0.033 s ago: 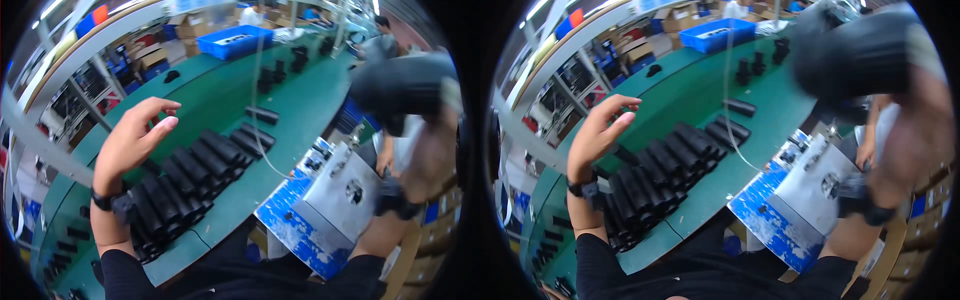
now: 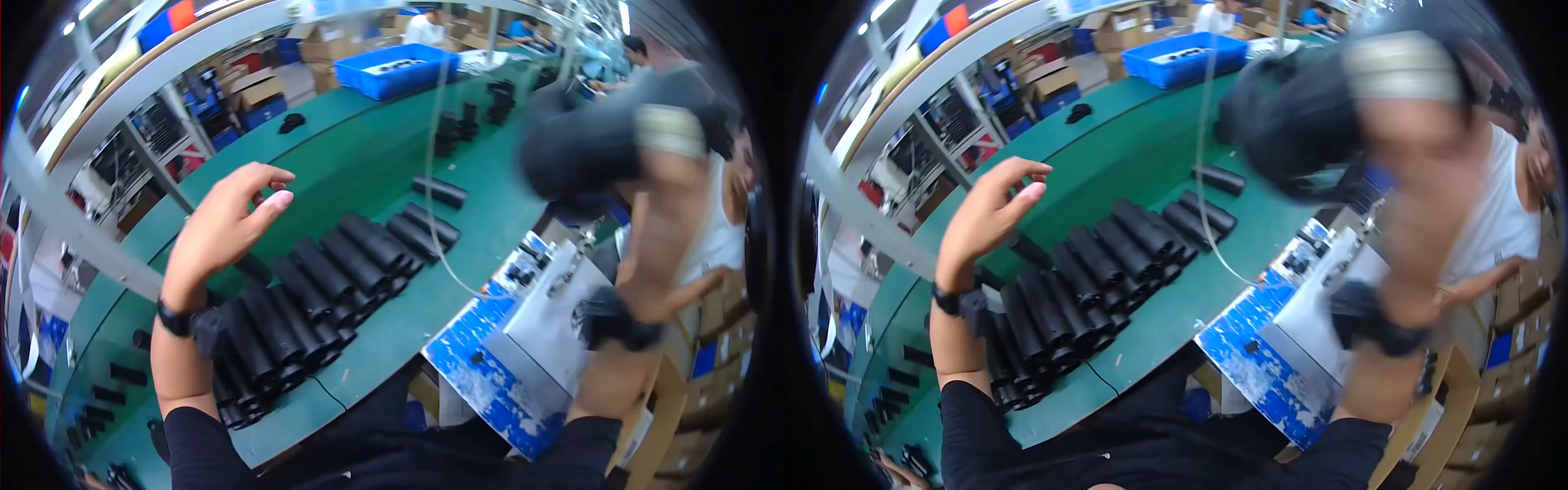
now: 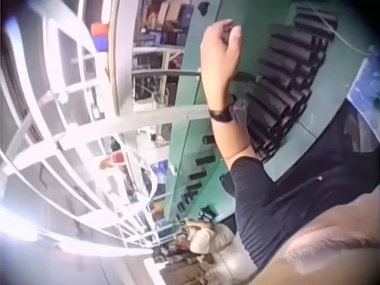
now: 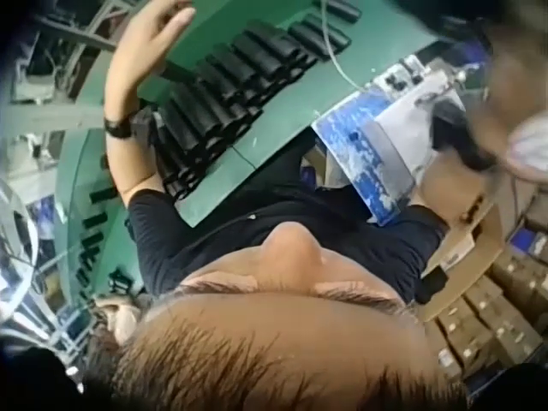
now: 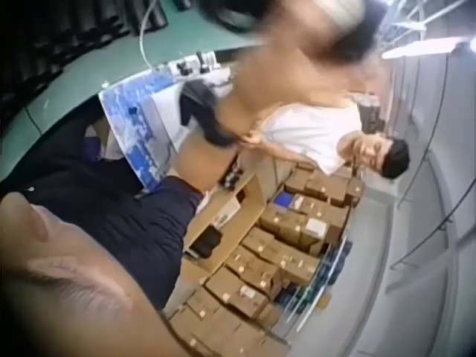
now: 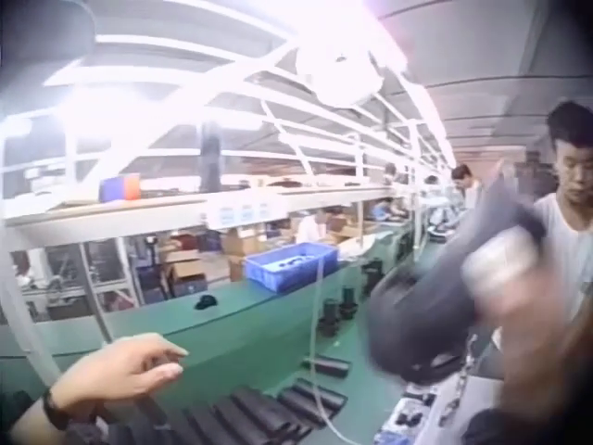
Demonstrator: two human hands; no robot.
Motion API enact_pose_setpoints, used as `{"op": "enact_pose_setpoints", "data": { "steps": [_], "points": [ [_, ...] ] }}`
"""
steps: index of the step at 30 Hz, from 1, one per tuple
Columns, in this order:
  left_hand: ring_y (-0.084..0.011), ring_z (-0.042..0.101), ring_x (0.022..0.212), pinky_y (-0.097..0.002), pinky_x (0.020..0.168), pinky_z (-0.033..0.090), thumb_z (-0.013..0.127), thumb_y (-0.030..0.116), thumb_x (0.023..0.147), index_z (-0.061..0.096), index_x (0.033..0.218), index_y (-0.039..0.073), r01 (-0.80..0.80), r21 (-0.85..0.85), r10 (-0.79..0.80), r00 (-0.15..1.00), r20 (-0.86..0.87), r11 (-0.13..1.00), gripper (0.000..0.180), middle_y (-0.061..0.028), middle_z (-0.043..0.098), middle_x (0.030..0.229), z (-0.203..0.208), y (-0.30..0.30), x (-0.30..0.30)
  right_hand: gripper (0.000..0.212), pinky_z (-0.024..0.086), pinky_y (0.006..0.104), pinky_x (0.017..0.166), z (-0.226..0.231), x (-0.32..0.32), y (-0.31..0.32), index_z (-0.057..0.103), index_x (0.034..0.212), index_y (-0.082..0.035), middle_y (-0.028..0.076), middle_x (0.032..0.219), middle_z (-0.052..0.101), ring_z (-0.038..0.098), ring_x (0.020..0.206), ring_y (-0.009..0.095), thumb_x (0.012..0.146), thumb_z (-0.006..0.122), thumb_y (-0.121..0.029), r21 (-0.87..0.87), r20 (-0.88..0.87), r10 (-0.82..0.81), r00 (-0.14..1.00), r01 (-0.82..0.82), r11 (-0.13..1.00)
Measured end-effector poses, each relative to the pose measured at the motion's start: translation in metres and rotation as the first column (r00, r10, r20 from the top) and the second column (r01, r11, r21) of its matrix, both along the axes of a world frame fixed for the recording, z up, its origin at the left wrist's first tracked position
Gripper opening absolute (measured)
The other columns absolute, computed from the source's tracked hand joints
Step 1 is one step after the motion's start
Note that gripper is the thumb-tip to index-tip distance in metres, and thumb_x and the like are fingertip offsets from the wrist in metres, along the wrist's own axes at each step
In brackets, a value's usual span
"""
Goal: The person picks up a microphone body and places it into a machine, then fits a shock mount over it. After pressing the components together, the person removes the assembled microphone and places it onto a conveyor belt.
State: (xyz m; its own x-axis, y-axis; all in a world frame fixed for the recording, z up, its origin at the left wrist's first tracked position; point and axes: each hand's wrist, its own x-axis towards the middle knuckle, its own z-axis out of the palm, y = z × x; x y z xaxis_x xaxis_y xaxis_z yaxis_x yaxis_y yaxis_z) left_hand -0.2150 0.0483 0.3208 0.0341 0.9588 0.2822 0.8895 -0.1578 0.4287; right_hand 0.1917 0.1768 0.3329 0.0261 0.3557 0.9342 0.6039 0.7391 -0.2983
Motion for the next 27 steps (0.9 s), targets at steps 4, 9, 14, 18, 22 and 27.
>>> {"op": "enact_pose_setpoints", "data": {
  "steps": [4, 9, 14, 18, 22, 27],
  "points": [
    [-0.0367, 0.066, 0.115, -0.0495, 0.097, 0.055, 0.069, 0.026, 0.099, 0.070, 0.129, 0.007, -0.287, -0.034, 0.256, 0.897, -0.360, 0.957, 0.035, -0.0182, 0.068, 0.119, -0.083, 0.004, -0.129, 0.064, 0.060, 0.0473, 0.085, -0.054, -0.196, 0.016, 0.059, 0.125, -0.002, 0.025, 0.104, 0.074, 0.075, 0.096, 0.041, 0.082, 0.087, -0.041, -0.411, -0.053, 0.476, 0.878, -0.454, 0.791],
    [-0.0451, 0.062, 0.122, -0.0524, 0.101, 0.057, 0.074, 0.030, 0.095, 0.068, 0.132, 0.014, -0.586, -0.323, 0.378, 0.765, -0.521, 0.743, 0.041, -0.0169, 0.056, 0.138, -0.150, 0.021, -0.133, 0.064, 0.059, 0.0482, 0.092, -0.185, -0.318, 0.112, 0.057, 0.131, 0.002, 0.029, 0.114, 0.073, 0.072, 0.106, 0.045, 0.084, 0.085, -0.030, -0.672, 0.135, 0.420, 0.897, -0.229, 0.704],
    [-0.0440, 0.061, 0.124, -0.0505, 0.097, 0.059, 0.078, 0.027, 0.092, 0.068, 0.130, 0.012, -0.616, -0.363, 0.443, 0.771, -0.457, 0.699, 0.042, -0.0175, 0.055, 0.138, -0.185, 0.015, -0.156, 0.070, 0.057, 0.0491, 0.097, -0.258, -0.364, 0.159, 0.054, 0.138, 0.002, 0.028, 0.116, 0.073, 0.071, 0.109, 0.045, 0.084, 0.084, -0.030, -0.749, 0.277, 0.561, 0.780, -0.191, 0.635],
    [-0.0447, 0.061, 0.124, -0.0501, 0.096, 0.060, 0.080, 0.024, 0.088, 0.068, 0.128, 0.010, -0.539, -0.419, 0.386, 0.833, -0.397, 0.731, 0.044, -0.0182, 0.058, 0.132, -0.208, 0.038, -0.163, 0.071, 0.058, 0.0463, 0.093, -0.284, -0.338, 0.192, 0.053, 0.142, 0.000, 0.024, 0.122, 0.072, 0.074, 0.100, 0.040, 0.086, 0.084, -0.030, -0.399, 0.414, 0.426, 0.805, -0.260, 0.879],
    [-0.0441, 0.061, 0.120, -0.0498, 0.095, 0.059, 0.081, 0.020, 0.085, 0.068, 0.126, 0.008, -0.542, -0.260, 0.426, 0.816, -0.392, 0.799, 0.044, -0.0187, 0.061, 0.127, -0.183, 0.010, -0.167, 0.074, 0.055, 0.0459, 0.099, -0.172, -0.327, 0.124, 0.052, 0.146, 0.000, 0.025, 0.130, 0.068, 0.069, 0.113, 0.041, 0.086, 0.084, -0.032, -0.777, 0.099, 0.616, 0.781, -0.327, 0.539],
    [-0.0395, 0.060, 0.108, -0.0488, 0.095, 0.053, 0.077, 0.013, 0.087, 0.067, 0.127, 0.007, -0.230, 0.256, 0.289, 0.930, -0.226, 0.939, 0.042, -0.0161, 0.062, 0.119, -0.065, -0.013, -0.073, 0.076, 0.057, 0.0359, 0.088, -0.107, -0.252, 0.004, 0.052, 0.146, -0.001, 0.016, 0.130, 0.068, 0.071, 0.093, 0.024, 0.084, 0.087, -0.028, -0.681, 0.096, 0.739, 0.667, -0.498, 0.537]
  ]
}}
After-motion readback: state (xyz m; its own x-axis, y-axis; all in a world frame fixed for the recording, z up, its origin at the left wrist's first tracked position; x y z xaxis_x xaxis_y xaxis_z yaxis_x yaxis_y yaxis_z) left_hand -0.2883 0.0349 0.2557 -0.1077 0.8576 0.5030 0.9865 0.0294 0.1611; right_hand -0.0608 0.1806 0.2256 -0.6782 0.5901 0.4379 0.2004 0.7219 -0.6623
